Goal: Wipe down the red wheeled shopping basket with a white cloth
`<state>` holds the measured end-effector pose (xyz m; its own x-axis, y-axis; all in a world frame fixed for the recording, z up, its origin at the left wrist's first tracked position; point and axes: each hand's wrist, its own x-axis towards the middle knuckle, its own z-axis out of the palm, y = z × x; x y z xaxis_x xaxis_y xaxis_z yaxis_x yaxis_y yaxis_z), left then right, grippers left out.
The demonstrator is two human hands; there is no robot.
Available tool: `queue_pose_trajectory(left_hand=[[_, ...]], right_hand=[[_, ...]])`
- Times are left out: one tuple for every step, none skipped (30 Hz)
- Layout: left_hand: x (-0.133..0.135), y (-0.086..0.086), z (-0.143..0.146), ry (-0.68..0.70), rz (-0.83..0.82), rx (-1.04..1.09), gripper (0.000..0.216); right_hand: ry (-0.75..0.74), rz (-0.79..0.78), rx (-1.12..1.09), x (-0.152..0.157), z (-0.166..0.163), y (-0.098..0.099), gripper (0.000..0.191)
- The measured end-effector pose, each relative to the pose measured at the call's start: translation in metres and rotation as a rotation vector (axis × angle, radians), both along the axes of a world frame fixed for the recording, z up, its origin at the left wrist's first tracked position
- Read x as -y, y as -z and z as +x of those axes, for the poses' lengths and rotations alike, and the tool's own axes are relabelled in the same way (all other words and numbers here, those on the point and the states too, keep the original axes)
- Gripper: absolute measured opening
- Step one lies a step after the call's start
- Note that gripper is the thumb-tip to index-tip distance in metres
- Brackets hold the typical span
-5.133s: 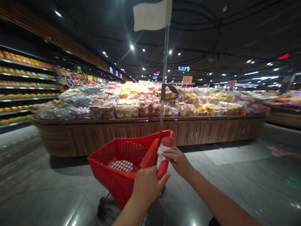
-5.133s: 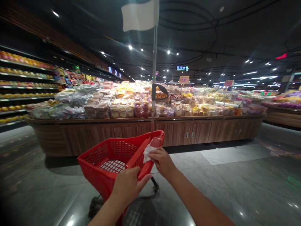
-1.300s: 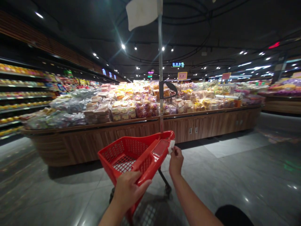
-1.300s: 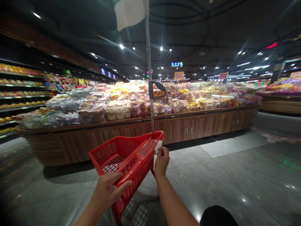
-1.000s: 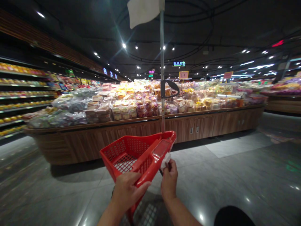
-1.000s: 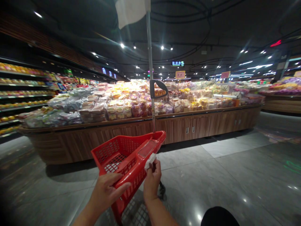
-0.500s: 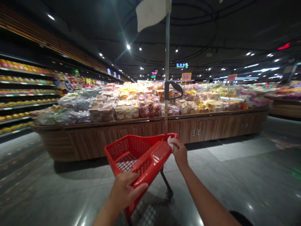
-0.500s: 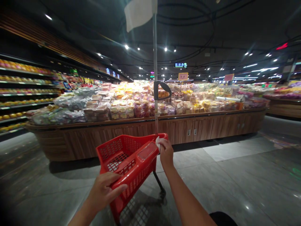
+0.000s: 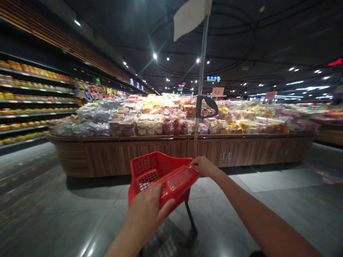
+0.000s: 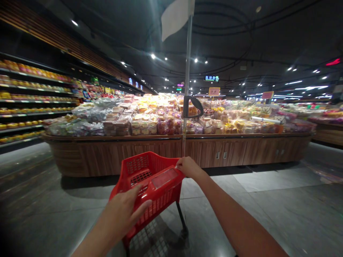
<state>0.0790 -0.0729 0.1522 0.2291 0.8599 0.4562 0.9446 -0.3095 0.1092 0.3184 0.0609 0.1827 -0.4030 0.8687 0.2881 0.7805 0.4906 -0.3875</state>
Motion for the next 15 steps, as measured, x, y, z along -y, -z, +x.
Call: queue_pose_trajectory(left_hand=[[-0.001, 0.001, 0.013, -0.04, -0.014, -0.02, 0.058], [-0.004, 0.002, 0.024, -0.108, -0.039, -0.044, 0.064], [-0.006, 0.003, 0.033, -0.17, -0.052, -0.061, 0.068], [-0.01, 0.005, 0.04, -0.215, -0.058, -0.074, 0.069], [-0.012, 0.006, 0.044, -0.248, -0.065, -0.085, 0.07], [-0.015, 0.008, 0.045, -0.267, -0.064, -0.094, 0.069], [-0.016, 0.008, 0.044, -0.277, -0.059, -0.101, 0.069], [-0.017, 0.008, 0.042, -0.282, -0.055, -0.106, 0.069], [-0.017, 0.008, 0.039, -0.281, -0.053, -0.108, 0.07], [-0.017, 0.008, 0.035, -0.278, -0.053, -0.109, 0.071], [-0.017, 0.008, 0.032, -0.271, -0.053, -0.108, 0.071], [-0.016, 0.008, 0.029, -0.263, -0.056, -0.106, 0.072], [-0.016, 0.008, 0.026, -0.258, -0.059, -0.105, 0.072], [-0.015, 0.008, 0.024, -0.252, -0.059, -0.107, 0.072], [-0.015, 0.008, 0.023, -0.248, -0.056, -0.111, 0.072]], right_hand=[[0.003, -0.025, 0.023, -0.003, -0.006, -0.003, 0.023], [0.0, -0.051, 0.042, -0.007, -0.012, -0.005, 0.022], [-0.006, -0.079, 0.057, -0.011, -0.018, -0.005, 0.022], [-0.012, -0.115, 0.074, -0.016, -0.024, -0.005, 0.022], [-0.017, -0.155, 0.09, -0.021, -0.029, -0.004, 0.023], [-0.022, -0.197, 0.102, -0.025, -0.033, -0.003, 0.025], [-0.028, -0.239, 0.11, -0.029, -0.035, -0.002, 0.027], [-0.037, -0.279, 0.115, -0.032, -0.036, -0.002, 0.028], [-0.048, -0.318, 0.119, -0.035, -0.036, -0.003, 0.029], [-0.062, -0.355, 0.12, -0.037, -0.034, -0.005, 0.028], [-0.077, -0.39, 0.119, -0.039, -0.031, -0.008, 0.026], [-0.091, -0.421, 0.115, -0.04, -0.028, -0.012, 0.023], [-0.104, -0.45, 0.11, -0.042, -0.025, -0.016, 0.021], [-0.115, -0.474, 0.102, -0.043, -0.023, -0.019, 0.019], [-0.121, -0.492, 0.091, -0.044, -0.023, -0.02, 0.017]])
